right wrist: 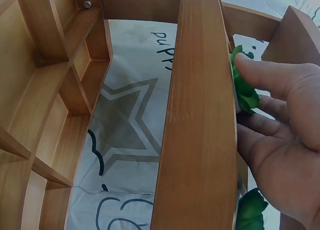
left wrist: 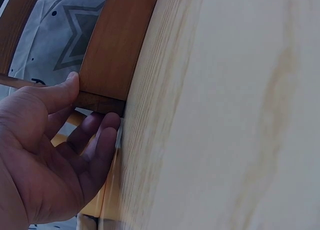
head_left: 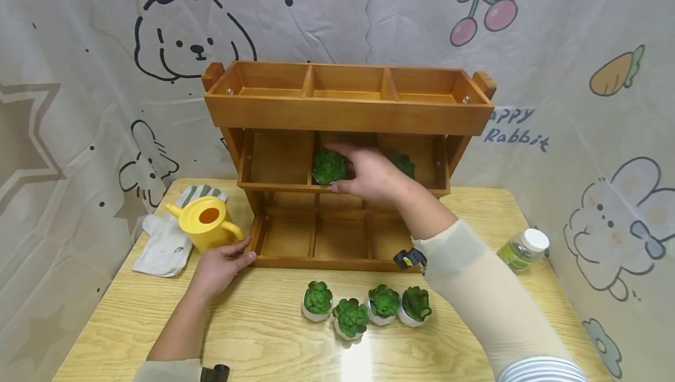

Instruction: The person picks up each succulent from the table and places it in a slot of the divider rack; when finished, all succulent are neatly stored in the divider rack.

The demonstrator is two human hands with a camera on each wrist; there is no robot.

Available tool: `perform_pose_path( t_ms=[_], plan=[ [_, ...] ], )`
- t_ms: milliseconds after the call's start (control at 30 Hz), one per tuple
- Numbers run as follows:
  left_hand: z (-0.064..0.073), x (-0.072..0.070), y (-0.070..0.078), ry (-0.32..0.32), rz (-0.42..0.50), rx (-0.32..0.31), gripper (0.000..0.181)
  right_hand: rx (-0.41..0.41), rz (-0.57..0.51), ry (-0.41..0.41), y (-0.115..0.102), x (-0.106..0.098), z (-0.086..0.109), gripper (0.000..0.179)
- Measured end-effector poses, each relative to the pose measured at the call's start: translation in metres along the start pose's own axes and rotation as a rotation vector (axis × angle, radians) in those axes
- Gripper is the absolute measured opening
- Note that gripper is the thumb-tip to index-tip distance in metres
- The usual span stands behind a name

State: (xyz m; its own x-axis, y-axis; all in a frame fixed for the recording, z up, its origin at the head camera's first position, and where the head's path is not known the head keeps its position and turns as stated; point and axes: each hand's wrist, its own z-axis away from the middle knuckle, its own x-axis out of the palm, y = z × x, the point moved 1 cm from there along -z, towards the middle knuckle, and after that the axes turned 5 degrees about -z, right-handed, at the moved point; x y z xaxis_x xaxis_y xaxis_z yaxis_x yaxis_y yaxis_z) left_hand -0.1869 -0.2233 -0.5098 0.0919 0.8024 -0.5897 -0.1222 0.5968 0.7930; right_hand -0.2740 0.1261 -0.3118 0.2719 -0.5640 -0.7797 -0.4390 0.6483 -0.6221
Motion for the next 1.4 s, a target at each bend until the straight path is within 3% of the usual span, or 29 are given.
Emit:
perform_pose_path(
  t_ms=[433, 833, 1400],
  plan=[
    [0.0, 0.0, 0.0, 0.017, -0.044, 0.025, 0.055, -0.047, -0.101, 0.018, 0.001, -0.005, 0.016, 0.08],
    [0.0, 0.001, 0.0, 0.012, 0.005, 0.013, 0.054, -0.063, -0.148, 0.039, 0.006, -0.011, 0.037, 0.074],
    [-0.001, 0.001, -0.002, 0.01, -0.013, 0.017, 0.055, -0.092, -0.209, 0.079, 0.015, -0.008, 0.074, 0.072]
  ],
)
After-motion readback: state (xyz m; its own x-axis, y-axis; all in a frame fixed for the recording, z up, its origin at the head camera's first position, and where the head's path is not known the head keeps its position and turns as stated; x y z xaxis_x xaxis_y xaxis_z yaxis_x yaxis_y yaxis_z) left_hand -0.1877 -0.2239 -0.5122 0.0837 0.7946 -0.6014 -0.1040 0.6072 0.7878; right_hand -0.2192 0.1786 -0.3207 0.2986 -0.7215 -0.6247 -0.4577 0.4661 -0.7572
